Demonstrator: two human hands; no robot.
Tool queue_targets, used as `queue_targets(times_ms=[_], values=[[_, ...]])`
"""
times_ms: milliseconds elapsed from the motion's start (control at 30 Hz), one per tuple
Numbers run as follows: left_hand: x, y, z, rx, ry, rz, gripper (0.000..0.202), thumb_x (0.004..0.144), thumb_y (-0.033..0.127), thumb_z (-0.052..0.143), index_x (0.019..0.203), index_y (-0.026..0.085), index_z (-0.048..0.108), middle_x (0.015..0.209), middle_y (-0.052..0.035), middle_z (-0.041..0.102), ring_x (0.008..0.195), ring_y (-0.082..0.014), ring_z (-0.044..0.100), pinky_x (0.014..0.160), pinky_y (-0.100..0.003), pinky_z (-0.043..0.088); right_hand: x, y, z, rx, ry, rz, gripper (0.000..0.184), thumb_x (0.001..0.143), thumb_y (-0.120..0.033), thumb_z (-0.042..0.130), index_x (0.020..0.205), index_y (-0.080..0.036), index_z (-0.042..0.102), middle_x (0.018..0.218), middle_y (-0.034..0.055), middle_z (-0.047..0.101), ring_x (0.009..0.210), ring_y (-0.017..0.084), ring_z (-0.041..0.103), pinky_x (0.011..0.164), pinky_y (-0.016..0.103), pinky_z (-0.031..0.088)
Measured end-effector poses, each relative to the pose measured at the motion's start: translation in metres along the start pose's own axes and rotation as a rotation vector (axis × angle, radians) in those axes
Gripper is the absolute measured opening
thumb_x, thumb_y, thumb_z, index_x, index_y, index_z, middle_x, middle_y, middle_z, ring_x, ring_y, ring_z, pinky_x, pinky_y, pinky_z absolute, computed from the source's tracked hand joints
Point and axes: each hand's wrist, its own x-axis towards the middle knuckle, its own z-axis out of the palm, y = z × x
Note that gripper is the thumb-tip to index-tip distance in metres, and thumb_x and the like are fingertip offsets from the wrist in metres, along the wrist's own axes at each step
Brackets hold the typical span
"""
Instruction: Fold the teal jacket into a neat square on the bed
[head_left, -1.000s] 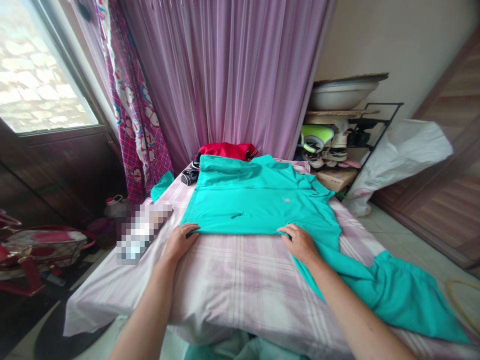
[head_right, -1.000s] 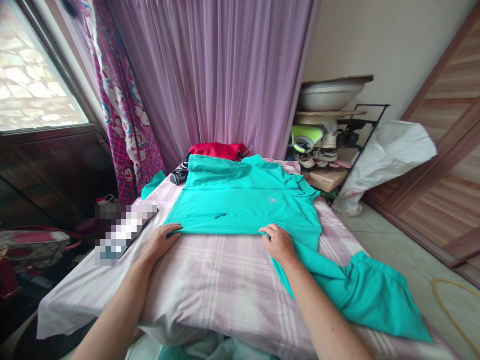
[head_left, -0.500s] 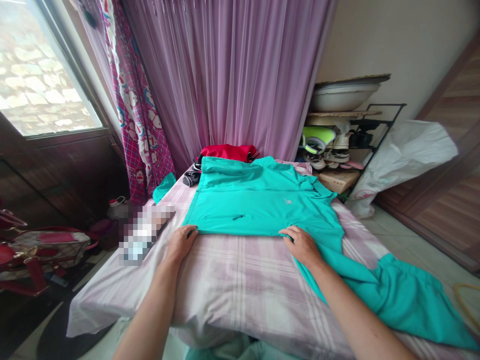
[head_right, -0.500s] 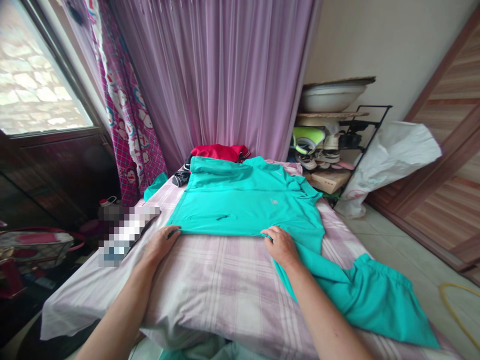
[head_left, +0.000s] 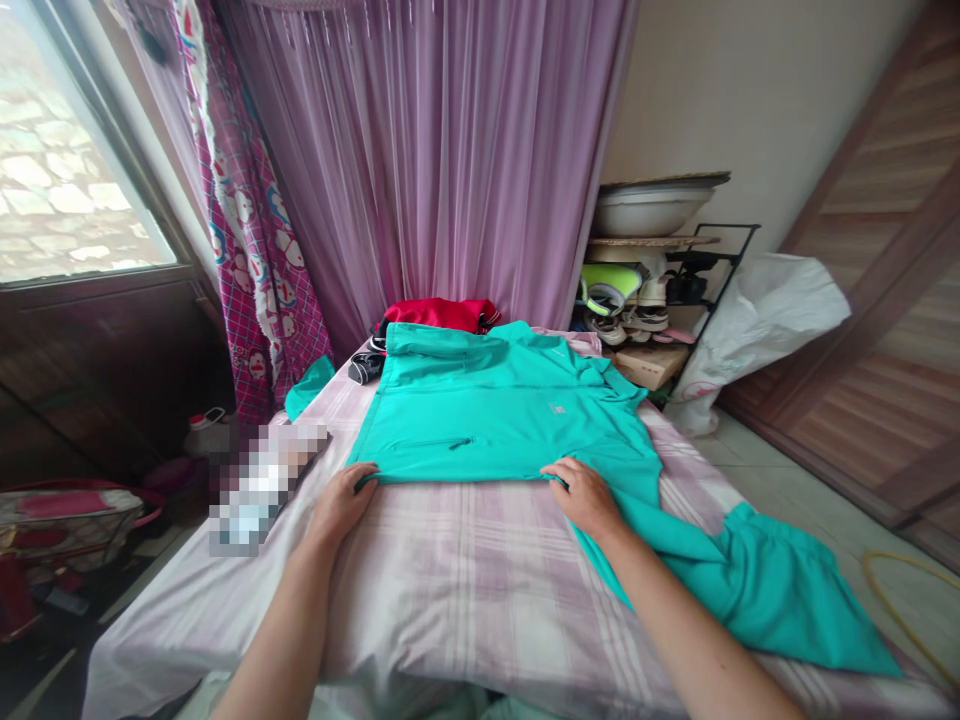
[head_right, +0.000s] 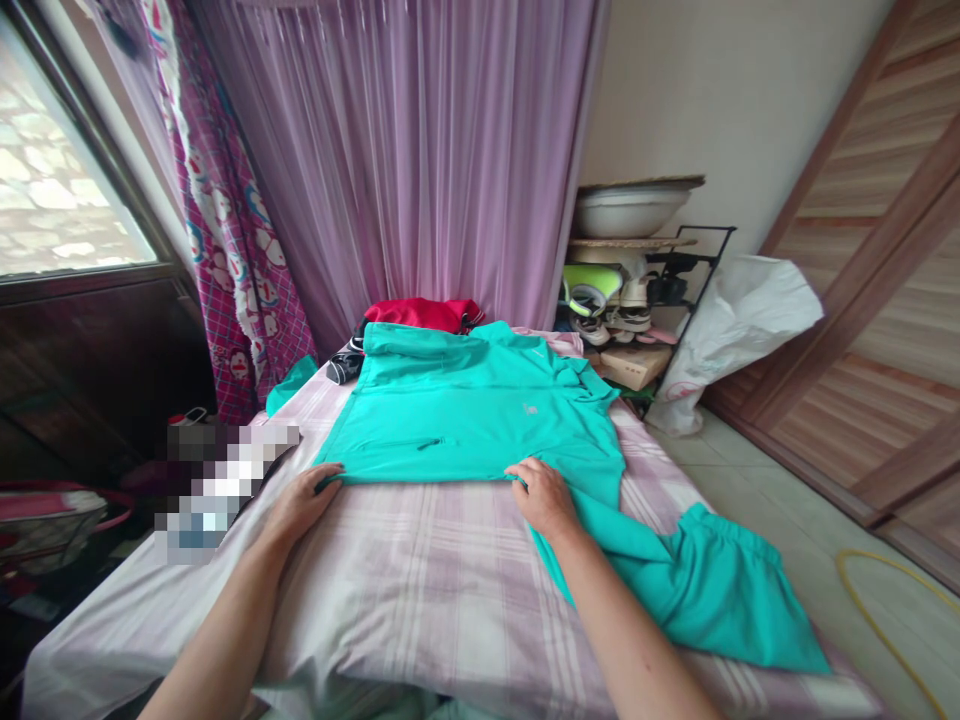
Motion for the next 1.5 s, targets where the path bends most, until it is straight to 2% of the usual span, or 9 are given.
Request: queue_targets(times_ms=[300, 600, 800, 900, 1033, 1133, 1267, 1400, 1500], values=[[0.002, -0.011, 0.001, -0.027, -0.01, -0.003, 0.035, 0.081, 0.045, 0.052, 0.103, 0.027, 0.072, 0.117, -0.0027, 0.074, 0.111, -0.024, 0.067, 0.105, -0.042, 0.05, 0.0, -0.001, 0.001, 0.033, 0.014, -0.005, 0.036, 0.083, -0.012, 0.047, 0.102, -0.023, 0.075, 0.103, 0.0061, 0.072, 0.1, 0.021, 0.065, 0.093, 0.034, 0.048], [0.004, -0.024, 0.011, -0.025, 0.077, 0.005, 0.037, 0.08, 0.049, 0.048, 0.098, 0.029, 0.074, 0.111, -0.0037, 0.076, 0.106, -0.0276, 0.07, 0.1, -0.045, 0.054, 0.0, -0.004, 0.003, 0.04, 0.036, -0.01, 0.037, 0.082, -0.011, 0.046, 0.1, -0.025, 0.075, 0.101, 0.0055, 0.072, 0.099, 0.021, 0.066, 0.091, 0.033, 0.049], [0.003, -0.022, 0.011, -0.026, 0.075, 0.005, 0.035, 0.081, 0.044, 0.049, 0.098, 0.029, 0.075, 0.111, -0.0034, 0.076, 0.107, -0.0275, 0.07, 0.101, -0.045, 0.054, 0.001, 0.002, 0.011, 0.08, 0.069, -0.019, 0.037, 0.081, -0.012, 0.045, 0.098, -0.024, 0.076, 0.099, 0.0065, 0.072, 0.097, 0.022, 0.066, 0.09, 0.036, 0.05], [0.003, -0.021, 0.01, -0.025, 0.074, 0.005, 0.034, 0.081, 0.043, 0.05, 0.099, 0.029, 0.075, 0.111, -0.0025, 0.077, 0.106, -0.0267, 0.07, 0.101, -0.044, 0.054, 0.002, 0.002, 0.01, 0.114, 0.036, -0.019, 0.038, 0.082, -0.014, 0.043, 0.1, -0.022, 0.076, 0.1, 0.0078, 0.072, 0.099, 0.022, 0.066, 0.092, 0.036, 0.05], [0.003, -0.019, 0.009, 0.017, 0.067, -0.007, 0.038, 0.083, 0.044, 0.047, 0.1, 0.025, 0.075, 0.111, -0.0043, 0.076, 0.105, -0.0256, 0.07, 0.1, -0.042, 0.053, 0.0, -0.001, -0.007, 0.105, -0.075, 0.029, 0.04, 0.082, -0.019, 0.046, 0.111, -0.022, 0.073, 0.115, 0.0086, 0.071, 0.111, 0.023, 0.063, 0.1, 0.036, 0.045], [0.004, -0.018, 0.008, 0.066, 0.065, -0.032, 0.039, 0.084, 0.045, 0.047, 0.101, 0.024, 0.074, 0.11, -0.0055, 0.077, 0.104, -0.0257, 0.07, 0.099, -0.04, 0.054, -0.008, -0.004, -0.029, -0.006, -0.156, 0.123, 0.047, 0.078, -0.021, 0.05, 0.121, -0.023, 0.068, 0.129, 0.0091, 0.065, 0.123, 0.026, 0.056, 0.105, 0.041, 0.041], [0.005, -0.017, 0.006, 0.127, 0.057, -0.049, 0.041, 0.084, 0.047, 0.046, 0.101, 0.023, 0.074, 0.11, -0.007, 0.076, 0.106, -0.0269, 0.07, 0.099, -0.04, 0.053, -0.025, -0.001, -0.061, -0.081, -0.293, 0.218, 0.058, 0.076, -0.033, 0.056, 0.133, -0.024, 0.059, 0.139, 0.0116, 0.058, 0.128, 0.032, 0.052, 0.104, 0.047, 0.04], [0.008, -0.02, 0.004, 0.159, 0.03, -0.034, 0.043, 0.083, 0.047, 0.044, 0.104, 0.022, 0.073, 0.113, -0.007, 0.076, 0.107, -0.0265, 0.069, 0.099, -0.039, 0.053, -0.035, 0.017, -0.082, 0.008, -0.403, 0.25, 0.067, 0.077, -0.044, 0.06, 0.139, -0.021, 0.055, 0.144, 0.0131, 0.054, 0.133, 0.033, 0.048, 0.109, 0.046, 0.038], [0.009, -0.022, 0.0, 0.179, 0.015, -0.018, 0.043, 0.082, 0.046, 0.045, 0.104, 0.024, 0.074, 0.113, -0.0052, 0.076, 0.107, -0.0251, 0.07, 0.097, -0.036, 0.054, -0.036, 0.039, -0.09, 0.052, -0.407, 0.288, 0.063, 0.074, -0.04, 0.064, 0.133, -0.021, 0.06, 0.137, 0.0128, 0.061, 0.127, 0.03, 0.055, 0.106, 0.04, 0.042]])
